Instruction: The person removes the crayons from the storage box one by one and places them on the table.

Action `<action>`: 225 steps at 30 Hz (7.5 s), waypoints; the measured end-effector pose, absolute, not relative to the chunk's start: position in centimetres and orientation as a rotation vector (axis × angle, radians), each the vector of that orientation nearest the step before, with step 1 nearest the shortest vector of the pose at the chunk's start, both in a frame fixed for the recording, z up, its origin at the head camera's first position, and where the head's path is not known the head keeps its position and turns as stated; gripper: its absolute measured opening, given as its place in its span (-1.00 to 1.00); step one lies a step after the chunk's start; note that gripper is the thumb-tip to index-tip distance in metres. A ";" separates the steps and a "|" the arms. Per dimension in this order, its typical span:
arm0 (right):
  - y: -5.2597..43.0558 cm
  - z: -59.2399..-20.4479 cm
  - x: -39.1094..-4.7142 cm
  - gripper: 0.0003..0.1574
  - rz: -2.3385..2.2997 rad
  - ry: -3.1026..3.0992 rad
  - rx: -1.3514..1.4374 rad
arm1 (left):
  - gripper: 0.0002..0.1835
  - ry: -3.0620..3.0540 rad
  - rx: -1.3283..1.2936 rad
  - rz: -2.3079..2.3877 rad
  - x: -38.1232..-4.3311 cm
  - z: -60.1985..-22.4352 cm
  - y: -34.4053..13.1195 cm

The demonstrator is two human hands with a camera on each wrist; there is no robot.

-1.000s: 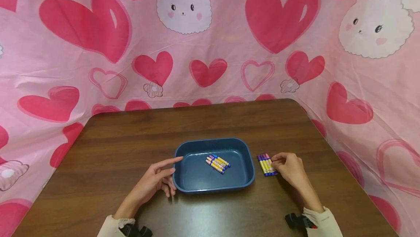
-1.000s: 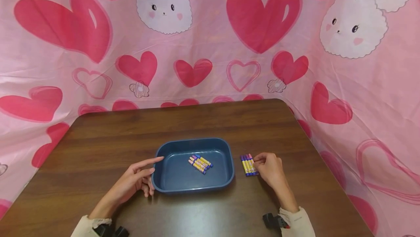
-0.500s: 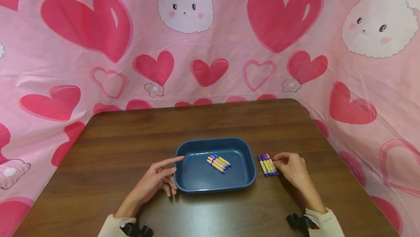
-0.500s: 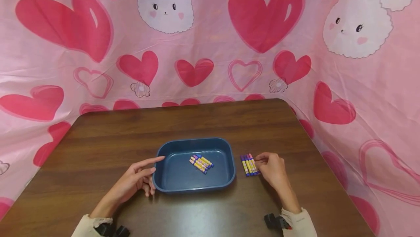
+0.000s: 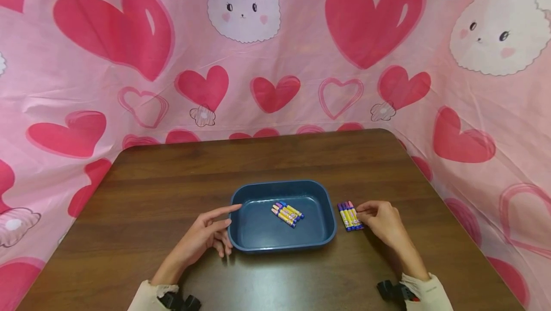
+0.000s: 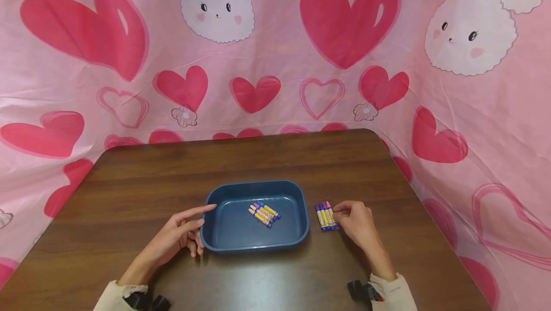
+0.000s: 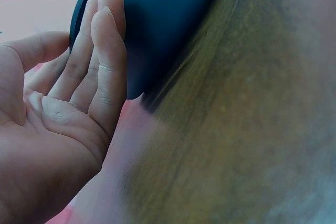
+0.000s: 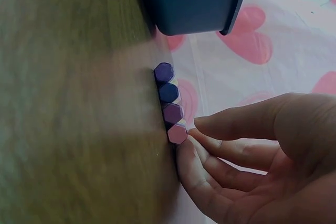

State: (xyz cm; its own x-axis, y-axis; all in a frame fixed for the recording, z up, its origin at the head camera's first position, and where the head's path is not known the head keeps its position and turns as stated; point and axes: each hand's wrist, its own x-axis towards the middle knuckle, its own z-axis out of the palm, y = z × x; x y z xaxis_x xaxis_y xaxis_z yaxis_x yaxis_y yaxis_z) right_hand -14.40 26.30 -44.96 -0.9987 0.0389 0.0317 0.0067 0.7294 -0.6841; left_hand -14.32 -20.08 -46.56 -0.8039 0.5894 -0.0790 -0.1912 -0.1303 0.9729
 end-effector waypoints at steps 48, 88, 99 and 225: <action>15.7 -36.8 -17.0 -0.88 1.070 -2.711 0.515 | -0.45 1.592 0.484 2.006 -14.3 -46.6 -20.1; 11.4 -44.2 -18.3 -0.93 0.755 -2.939 0.685 | -0.43 1.630 0.438 1.984 -14.1 -46.3 -20.0; 11.4 -44.1 -18.5 -0.93 0.774 -2.892 0.696 | -0.45 1.628 0.457 1.989 -14.0 -46.2 -20.0; 27.3 -44.9 -14.9 -0.83 1.255 -2.903 -0.050 | -0.47 1.596 0.527 2.016 -14.0 -46.5 -20.1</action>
State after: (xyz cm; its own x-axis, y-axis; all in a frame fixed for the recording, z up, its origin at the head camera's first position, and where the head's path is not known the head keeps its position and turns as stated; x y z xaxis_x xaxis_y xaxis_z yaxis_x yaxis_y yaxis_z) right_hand -14.88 27.29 -44.92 -0.9993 0.0205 -0.0328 0.0380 0.6846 -0.7279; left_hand -14.01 -20.13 -46.48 -0.7939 0.6079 -0.0121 -0.1512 -0.1782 0.9723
